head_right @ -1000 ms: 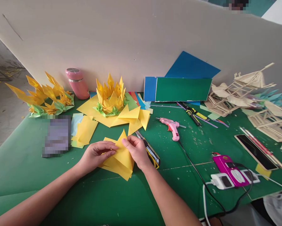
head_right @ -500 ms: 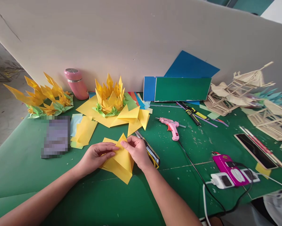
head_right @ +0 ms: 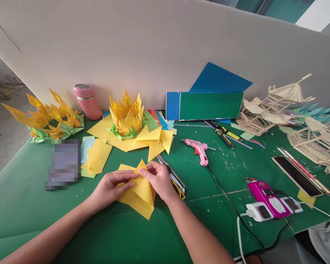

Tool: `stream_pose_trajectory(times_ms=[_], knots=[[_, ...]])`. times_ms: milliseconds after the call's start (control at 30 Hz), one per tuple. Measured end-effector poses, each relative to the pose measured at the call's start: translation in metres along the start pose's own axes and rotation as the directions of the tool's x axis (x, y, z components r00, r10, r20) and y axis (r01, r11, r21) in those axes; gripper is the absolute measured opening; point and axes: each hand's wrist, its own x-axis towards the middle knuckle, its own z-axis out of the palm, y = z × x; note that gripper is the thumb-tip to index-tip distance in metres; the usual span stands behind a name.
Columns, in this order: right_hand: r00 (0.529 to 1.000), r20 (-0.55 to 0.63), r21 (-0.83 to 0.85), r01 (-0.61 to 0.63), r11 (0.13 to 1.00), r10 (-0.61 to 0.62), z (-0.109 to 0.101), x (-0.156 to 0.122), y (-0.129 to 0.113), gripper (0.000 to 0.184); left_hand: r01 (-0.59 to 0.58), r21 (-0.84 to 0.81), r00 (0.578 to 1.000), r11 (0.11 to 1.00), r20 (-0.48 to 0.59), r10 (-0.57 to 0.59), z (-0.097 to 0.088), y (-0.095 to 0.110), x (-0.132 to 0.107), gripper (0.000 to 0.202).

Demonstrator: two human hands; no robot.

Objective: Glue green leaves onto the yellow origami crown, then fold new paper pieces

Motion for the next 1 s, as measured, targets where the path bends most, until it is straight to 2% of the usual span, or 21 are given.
stream_pose_trajectory(times_ms=[200,467,700,867,1000], knots=[[1.0,0.02,0.018,-0.006,1.0,0.005,0.003,-0.0004,0.0029,0.04,-0.011,0.03,0.998,0.999,-0.06,0.013,0.0013,0.0001,0.0009,0.014],[0.999,0.023,0.013,0.035,0.999,-0.035,0.0007,0.0011,0.0006,0.035,-0.023,0.066,0.999,0.998,-0.021,0.024,0.0002,-0.0016,-0.0006,0.02],[0.996,-0.018,-0.042,0.081,0.996,-0.082,0.0009,0.0018,-0.001,0.032,-0.027,0.058,0.997,0.998,0.069,0.023,-0.0013,-0.0048,-0.0022,0.028],[0.998,-0.006,-0.004,0.069,0.998,-0.069,0.0012,0.0009,-0.0002,0.028,-0.023,0.015,0.988,1.0,0.151,0.021,-0.002,-0.0031,-0.0017,0.032],[0.999,0.024,0.029,0.043,0.999,-0.044,0.0007,0.0011,-0.0009,0.024,-0.035,0.006,0.985,0.999,0.171,0.034,-0.0018,-0.003,-0.0019,0.034]])
